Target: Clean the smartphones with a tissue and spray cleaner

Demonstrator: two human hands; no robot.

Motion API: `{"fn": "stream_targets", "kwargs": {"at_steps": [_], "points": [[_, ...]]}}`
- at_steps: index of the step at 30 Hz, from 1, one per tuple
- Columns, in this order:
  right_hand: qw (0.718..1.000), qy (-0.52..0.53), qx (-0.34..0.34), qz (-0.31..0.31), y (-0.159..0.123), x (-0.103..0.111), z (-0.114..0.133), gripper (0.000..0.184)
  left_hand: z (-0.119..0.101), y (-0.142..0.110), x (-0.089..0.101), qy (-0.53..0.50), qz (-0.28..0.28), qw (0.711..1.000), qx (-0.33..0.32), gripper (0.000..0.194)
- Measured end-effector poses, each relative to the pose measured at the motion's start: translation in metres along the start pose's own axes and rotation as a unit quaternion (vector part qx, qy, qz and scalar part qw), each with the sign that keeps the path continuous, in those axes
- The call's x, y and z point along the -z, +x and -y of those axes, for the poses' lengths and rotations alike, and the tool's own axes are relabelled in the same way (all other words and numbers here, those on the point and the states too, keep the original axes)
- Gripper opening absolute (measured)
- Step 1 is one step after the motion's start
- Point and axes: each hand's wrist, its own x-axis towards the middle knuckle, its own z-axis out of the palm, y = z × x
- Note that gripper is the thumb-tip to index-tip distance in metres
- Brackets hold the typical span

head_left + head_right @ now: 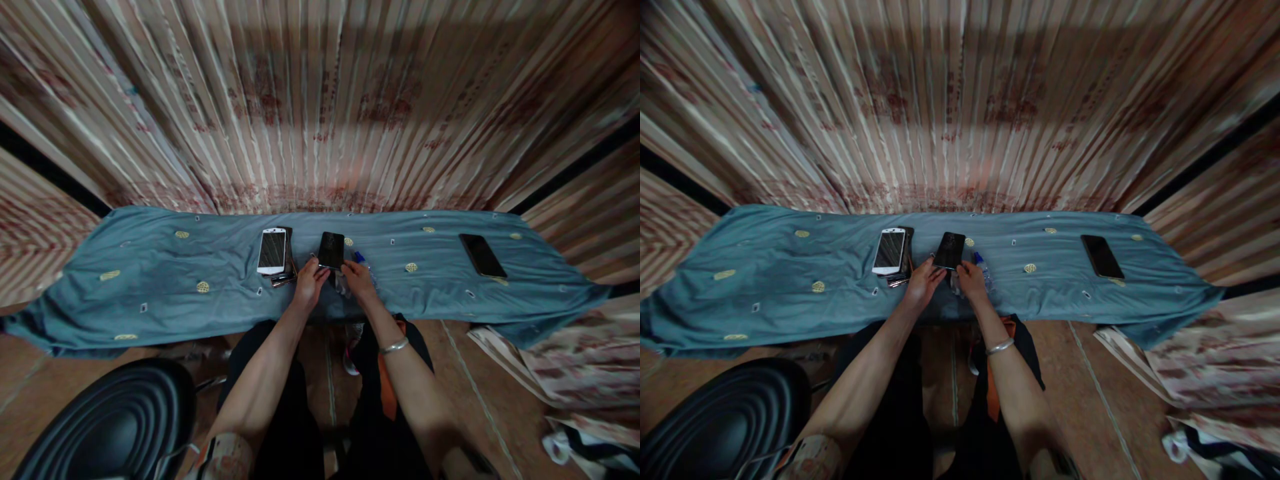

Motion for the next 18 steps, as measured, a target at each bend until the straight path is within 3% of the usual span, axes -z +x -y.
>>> {"fn": "stream_targets", "kwargs": {"at_steps": [9,18], "points": [[0.987,-0.160,0.027,-0.005,-0.015,0.004,0.006,0.019,0.017,0.005,0.000,0.022,-0.026,0.999,-0.006,0.012],[0.982,-0.186,0.026,-0.029,-0.004,0.004,0.003,0.031,0.033,0.018,0.001,0.058,-0.026,0.997,-0.039,0.034]]}}
